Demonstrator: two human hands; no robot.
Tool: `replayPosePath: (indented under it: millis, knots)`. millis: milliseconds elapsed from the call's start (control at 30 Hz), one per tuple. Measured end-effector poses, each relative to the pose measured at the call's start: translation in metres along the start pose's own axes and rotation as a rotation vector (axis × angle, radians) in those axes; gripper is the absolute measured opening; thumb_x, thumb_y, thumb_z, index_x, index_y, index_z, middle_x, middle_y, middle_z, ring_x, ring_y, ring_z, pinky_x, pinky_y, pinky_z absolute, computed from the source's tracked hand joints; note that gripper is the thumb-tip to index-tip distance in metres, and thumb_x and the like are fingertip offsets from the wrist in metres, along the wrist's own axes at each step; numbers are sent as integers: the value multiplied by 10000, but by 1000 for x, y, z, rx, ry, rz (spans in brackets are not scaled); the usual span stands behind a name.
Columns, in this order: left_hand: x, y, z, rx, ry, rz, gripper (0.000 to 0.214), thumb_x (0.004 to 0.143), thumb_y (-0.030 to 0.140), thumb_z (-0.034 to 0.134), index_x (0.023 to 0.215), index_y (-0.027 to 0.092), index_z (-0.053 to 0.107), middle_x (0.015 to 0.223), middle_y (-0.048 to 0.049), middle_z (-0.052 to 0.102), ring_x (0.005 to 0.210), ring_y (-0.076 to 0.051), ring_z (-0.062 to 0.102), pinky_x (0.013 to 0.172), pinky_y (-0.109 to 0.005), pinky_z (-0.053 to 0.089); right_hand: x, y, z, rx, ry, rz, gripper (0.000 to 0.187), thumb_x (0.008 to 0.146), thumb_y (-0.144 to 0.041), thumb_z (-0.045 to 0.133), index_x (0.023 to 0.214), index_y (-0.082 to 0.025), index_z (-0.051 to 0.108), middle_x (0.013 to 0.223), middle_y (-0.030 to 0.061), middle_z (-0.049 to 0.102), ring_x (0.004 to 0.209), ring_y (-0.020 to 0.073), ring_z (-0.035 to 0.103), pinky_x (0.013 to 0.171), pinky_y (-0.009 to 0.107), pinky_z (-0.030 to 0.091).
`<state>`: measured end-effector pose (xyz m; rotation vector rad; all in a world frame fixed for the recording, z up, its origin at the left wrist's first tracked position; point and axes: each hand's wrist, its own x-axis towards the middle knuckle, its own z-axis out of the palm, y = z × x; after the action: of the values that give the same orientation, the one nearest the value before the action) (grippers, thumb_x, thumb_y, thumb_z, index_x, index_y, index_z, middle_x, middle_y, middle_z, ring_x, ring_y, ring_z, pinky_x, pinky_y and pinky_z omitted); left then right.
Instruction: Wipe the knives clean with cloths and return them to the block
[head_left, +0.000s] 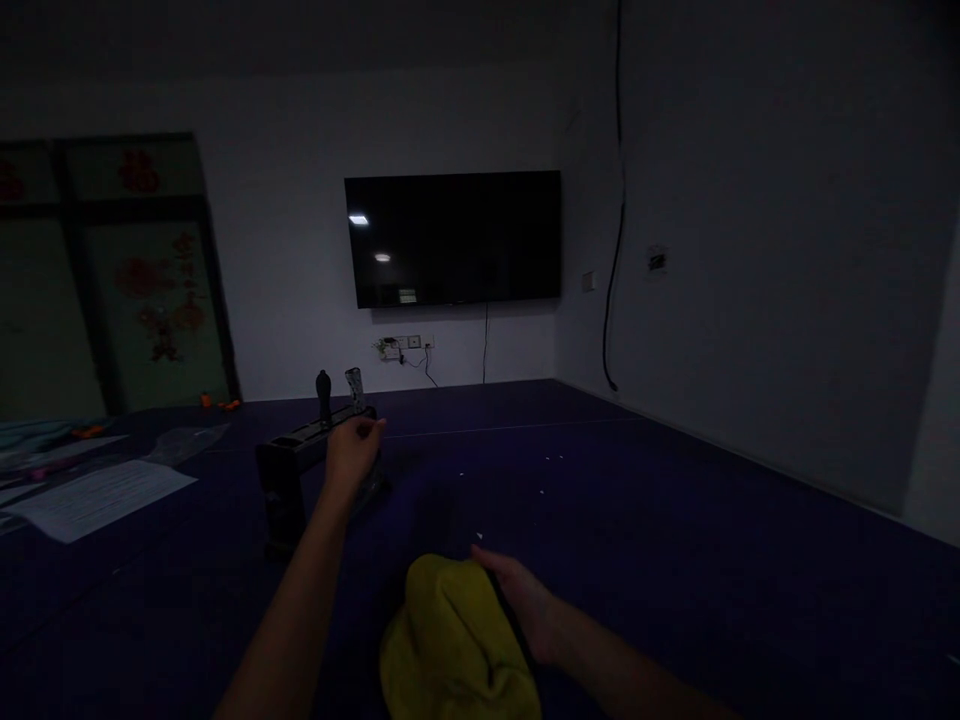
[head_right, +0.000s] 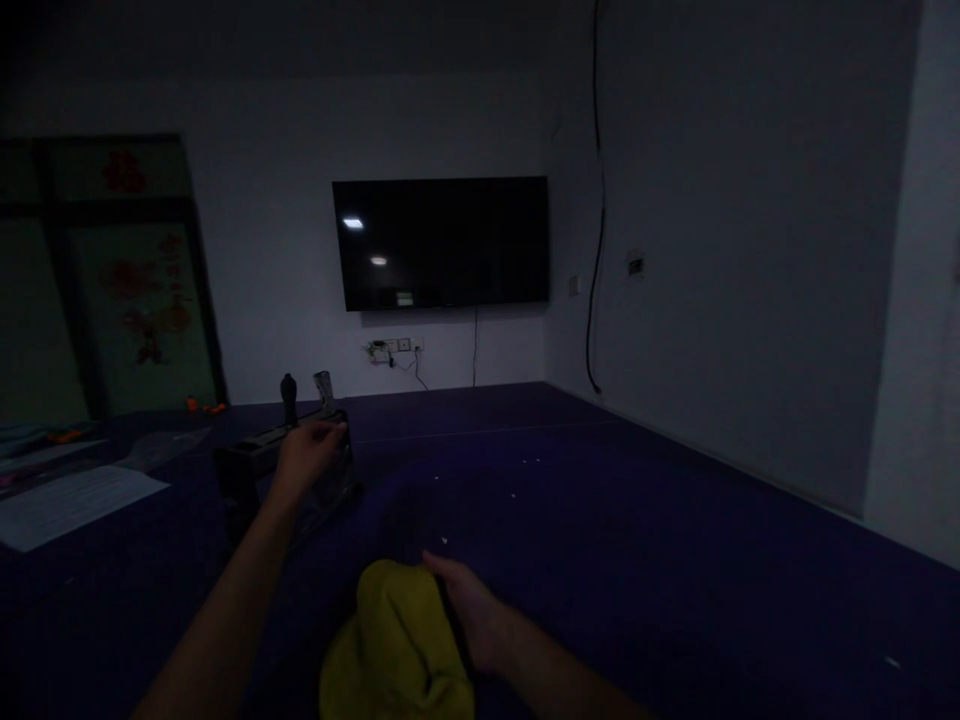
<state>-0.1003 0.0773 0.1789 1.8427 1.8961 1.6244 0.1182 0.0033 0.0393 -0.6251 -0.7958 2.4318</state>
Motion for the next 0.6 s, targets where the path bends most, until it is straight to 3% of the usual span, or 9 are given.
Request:
replayPosePath:
  millis: [100,200,300,433,600]
  knots:
    - [8,2,12,24,103,-44,372,759,375,493,1006,121,606,941,-121,664,800,-221,627,665,-278,450,-4,-1,-9,2,15,17,496,801,-519,433,957,-93,634,896,135,688,871,241,638,875,371,384]
    - [26,9,26,53,134,-99,388,785,343,503,1082,101,556,986,-142,643,816,-224,626,687,-293,461,-6,-3,-18,-11,2,-2,512,787,-531,452,951,-82,638,889,140,689,864,244,639,871,369,389]
    - [50,15,36,93,99,-175,359,810,330,519,1067,81,546,905,-120,641,795,-206,620,684,-307,478,-7,-3,-25,-52,28,-9,507,792,-526,453,939,-81,646,860,130,695,850,227,642,874,345,391]
    - [77,19,42,169,53,-253,342,836,329,517,1134,161,503,1123,-78,537,958,-192,553,798,-389,476,-10,-4,-32,-93,49,1,526,795,-541,432,937,-85,653,831,113,700,812,216,649,873,339,396]
    - [97,18,46,230,-1,-294,347,835,330,519,1139,163,501,1133,-81,530,971,-197,548,803,-391,473,-12,-6,-37,-93,47,-7,526,793,-526,435,928,-67,653,820,120,697,812,208,648,882,324,389]
